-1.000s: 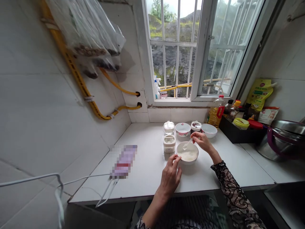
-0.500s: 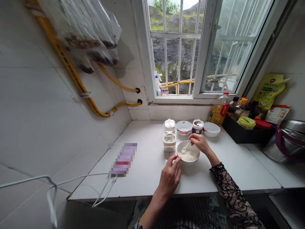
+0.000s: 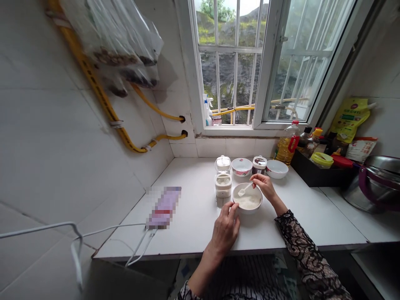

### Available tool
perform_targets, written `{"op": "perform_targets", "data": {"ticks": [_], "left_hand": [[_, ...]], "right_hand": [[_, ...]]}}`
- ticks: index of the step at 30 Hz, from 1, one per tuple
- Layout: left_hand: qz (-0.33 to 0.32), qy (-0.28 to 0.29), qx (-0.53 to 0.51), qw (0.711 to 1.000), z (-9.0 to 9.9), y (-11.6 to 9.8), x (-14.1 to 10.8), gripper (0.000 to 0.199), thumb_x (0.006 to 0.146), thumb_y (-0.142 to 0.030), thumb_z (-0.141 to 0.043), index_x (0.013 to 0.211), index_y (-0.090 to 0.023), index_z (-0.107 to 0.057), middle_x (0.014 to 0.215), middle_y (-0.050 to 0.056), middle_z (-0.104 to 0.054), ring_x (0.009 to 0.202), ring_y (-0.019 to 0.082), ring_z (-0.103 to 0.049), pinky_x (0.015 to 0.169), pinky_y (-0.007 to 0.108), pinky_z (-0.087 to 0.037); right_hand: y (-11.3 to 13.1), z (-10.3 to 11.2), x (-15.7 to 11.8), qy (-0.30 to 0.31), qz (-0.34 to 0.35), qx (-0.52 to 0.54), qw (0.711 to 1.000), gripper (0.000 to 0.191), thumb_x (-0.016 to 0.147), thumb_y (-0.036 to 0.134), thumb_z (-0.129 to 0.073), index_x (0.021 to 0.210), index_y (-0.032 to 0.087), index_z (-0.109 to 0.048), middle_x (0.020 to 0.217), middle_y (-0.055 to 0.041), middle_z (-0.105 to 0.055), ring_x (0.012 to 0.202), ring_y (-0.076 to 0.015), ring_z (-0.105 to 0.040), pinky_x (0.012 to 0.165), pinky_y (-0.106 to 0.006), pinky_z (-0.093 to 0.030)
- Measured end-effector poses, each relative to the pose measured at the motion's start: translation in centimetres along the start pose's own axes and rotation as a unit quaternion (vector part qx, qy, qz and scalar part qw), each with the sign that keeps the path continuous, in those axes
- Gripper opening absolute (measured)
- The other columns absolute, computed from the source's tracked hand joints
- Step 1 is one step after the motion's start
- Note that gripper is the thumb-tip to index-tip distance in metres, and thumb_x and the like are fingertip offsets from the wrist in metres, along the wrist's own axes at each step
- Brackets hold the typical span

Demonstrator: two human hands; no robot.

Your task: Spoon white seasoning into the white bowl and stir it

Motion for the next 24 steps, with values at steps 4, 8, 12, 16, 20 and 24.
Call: {"op": "perform_targets", "data": {"ticks": [4,8,12,16,20,24], "left_hand": [[-0.002,0.003,-0.001,1.000,-0.2,0.1,-0.1,0.048,0.085,-0.006,-0.045,0.131,-0.020,-0.041,0.119,0.012,-0.056,0.109,0.025,-0.061,0.088,0.038,-0.057],[0.005,0.011,-0.006,1.000,-0.4,0.2,-0.2,0.050,0.085,-0.006,-0.045,0.133,-0.021,-0.040,0.120,0.012,-0.055,0.111,0.025,-0.061,0.088,0.038,-0.056],[0.003,0.010,-0.008,1.000,-0.4,0.1,-0.2,0.051,0.084,-0.005,-0.044,0.133,-0.020,-0.039,0.120,0.012,-0.055,0.110,0.025,-0.061,0.088,0.038,-0.056],[-0.001,0.008,-0.007,1.000,-0.4,0.0,-0.2,0.053,0.083,-0.004,-0.044,0.134,-0.020,-0.038,0.120,0.013,-0.056,0.112,0.026,-0.060,0.089,0.039,-0.056],[-0.004,0.009,-0.001,1.000,-0.4,0.0,-0.2,0.054,0.082,-0.003,-0.044,0.133,-0.019,-0.038,0.119,0.013,-0.056,0.109,0.026,-0.061,0.087,0.039,-0.057],[-0.001,0.017,0.003,1.000,-0.6,0.2,-0.4,0.056,0.082,-0.004,-0.043,0.135,-0.020,-0.038,0.120,0.013,-0.057,0.111,0.026,-0.061,0.089,0.040,-0.057]], "right_hand": [[-0.3,0.3,0.0,-0.006,-0.009,0.009,1.000,0.017,0.067,0.034,-0.063,0.072,0.018,-0.067,0.051,0.0028,-0.058,0.051,-0.0135,-0.053,0.061,-0.029,-0.045],[-0.6,0.5,0.0,-0.011,-0.017,0.016,1.000,0.017,0.068,0.034,-0.064,0.073,0.018,-0.067,0.051,0.0026,-0.058,0.053,-0.0140,-0.054,0.063,-0.030,-0.046],[-0.8,0.6,0.1,-0.021,-0.023,0.020,0.999,0.017,0.068,0.034,-0.065,0.072,0.017,-0.068,0.050,0.0021,-0.059,0.052,-0.0139,-0.054,0.064,-0.031,-0.046],[-0.8,0.5,0.8,-0.034,-0.018,0.023,0.999,0.020,0.069,0.036,-0.063,0.074,0.017,-0.067,0.051,0.0011,-0.060,0.052,-0.0145,-0.055,0.062,-0.031,-0.047],[-0.3,-0.6,2.2,-0.028,0.007,0.008,1.000,0.023,0.073,0.039,-0.061,0.077,0.017,-0.066,0.055,-0.0008,-0.063,0.054,-0.0162,-0.058,0.064,-0.031,-0.048],[0.6,-2.6,3.1,-0.002,0.053,-0.018,0.998,0.020,0.080,0.037,-0.059,0.083,0.019,-0.066,0.064,-0.0020,-0.068,0.063,-0.0179,-0.063,0.072,-0.033,-0.050]]}}
Point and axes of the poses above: each hand's wrist, its own x-axis towards the middle knuckle, its own z-axis out of the back of the hand, y = z × x, the point moved 2 cm from there along x, towards the middle knuckle
